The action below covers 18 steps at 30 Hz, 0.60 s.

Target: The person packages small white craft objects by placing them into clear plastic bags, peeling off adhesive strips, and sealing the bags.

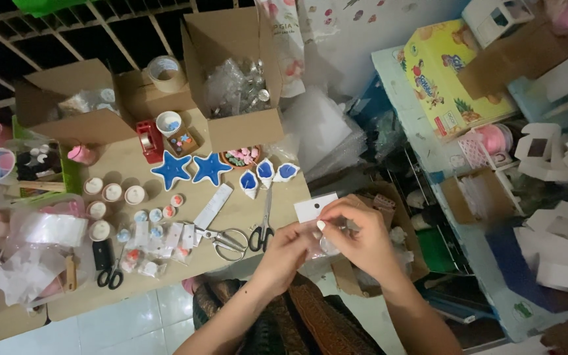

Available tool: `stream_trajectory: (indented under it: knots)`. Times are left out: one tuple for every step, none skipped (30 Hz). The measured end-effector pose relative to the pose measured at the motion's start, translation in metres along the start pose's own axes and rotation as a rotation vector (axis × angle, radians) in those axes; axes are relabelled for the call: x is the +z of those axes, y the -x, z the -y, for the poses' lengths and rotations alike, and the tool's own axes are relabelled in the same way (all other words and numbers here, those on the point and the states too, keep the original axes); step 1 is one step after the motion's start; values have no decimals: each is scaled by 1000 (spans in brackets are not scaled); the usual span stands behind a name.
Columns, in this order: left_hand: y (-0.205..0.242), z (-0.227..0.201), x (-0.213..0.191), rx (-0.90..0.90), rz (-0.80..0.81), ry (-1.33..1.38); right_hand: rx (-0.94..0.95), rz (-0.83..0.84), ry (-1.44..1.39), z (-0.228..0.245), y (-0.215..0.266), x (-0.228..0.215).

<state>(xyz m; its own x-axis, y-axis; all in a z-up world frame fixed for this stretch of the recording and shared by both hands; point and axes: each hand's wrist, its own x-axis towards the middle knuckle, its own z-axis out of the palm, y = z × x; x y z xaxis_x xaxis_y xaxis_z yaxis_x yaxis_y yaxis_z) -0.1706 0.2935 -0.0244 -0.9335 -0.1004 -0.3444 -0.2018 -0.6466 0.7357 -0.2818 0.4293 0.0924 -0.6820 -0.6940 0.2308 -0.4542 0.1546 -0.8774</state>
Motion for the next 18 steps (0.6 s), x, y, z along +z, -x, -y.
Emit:
stream_trajectory:
  knots:
    - [1,5,-2,-1,-1,1,1,1,0,0,2,1]
    - [0,8,-5,-25,-16,66,26,-12,-22,1,4,3]
    - [0,12,-8,-50,-31,131,51,-24,-43,1,5,4]
    - [0,13,-6,-50,-29,131,50,-26,-42,0,6,5]
    - [0,14,-5,26,-41,74,44,-51,-37,0,7,7]
    - [0,15,-3,101,-55,20,39,-75,-32,-1,8,8]
    - [4,3,5,101,-53,20,39,-75,-31,-2,10,11]
    - [8,-9,13,149,-61,-7,39,-130,-7,-3,11,13]
    - [12,-22,22,196,-69,-35,39,-184,16,-4,11,16]
    - [13,-26,24,198,-69,-34,38,-183,17,-2,12,17]
    - [13,-30,27,170,-75,47,26,-229,40,-1,12,19]
    - [15,-33,30,140,-81,129,18,-275,63,1,13,20]
    - [13,-25,26,139,-81,129,19,-274,63,2,13,22]
    - [12,-17,21,140,-78,203,26,-292,66,3,15,24]
    - [10,-9,17,141,-74,276,32,-309,69,4,16,26]
    - [11,-8,17,140,-74,275,33,-310,69,4,17,27]
    - [11,-7,17,150,-69,297,10,-323,104,4,18,27]
    - [12,-6,16,161,-65,318,-14,-335,138,5,18,28]
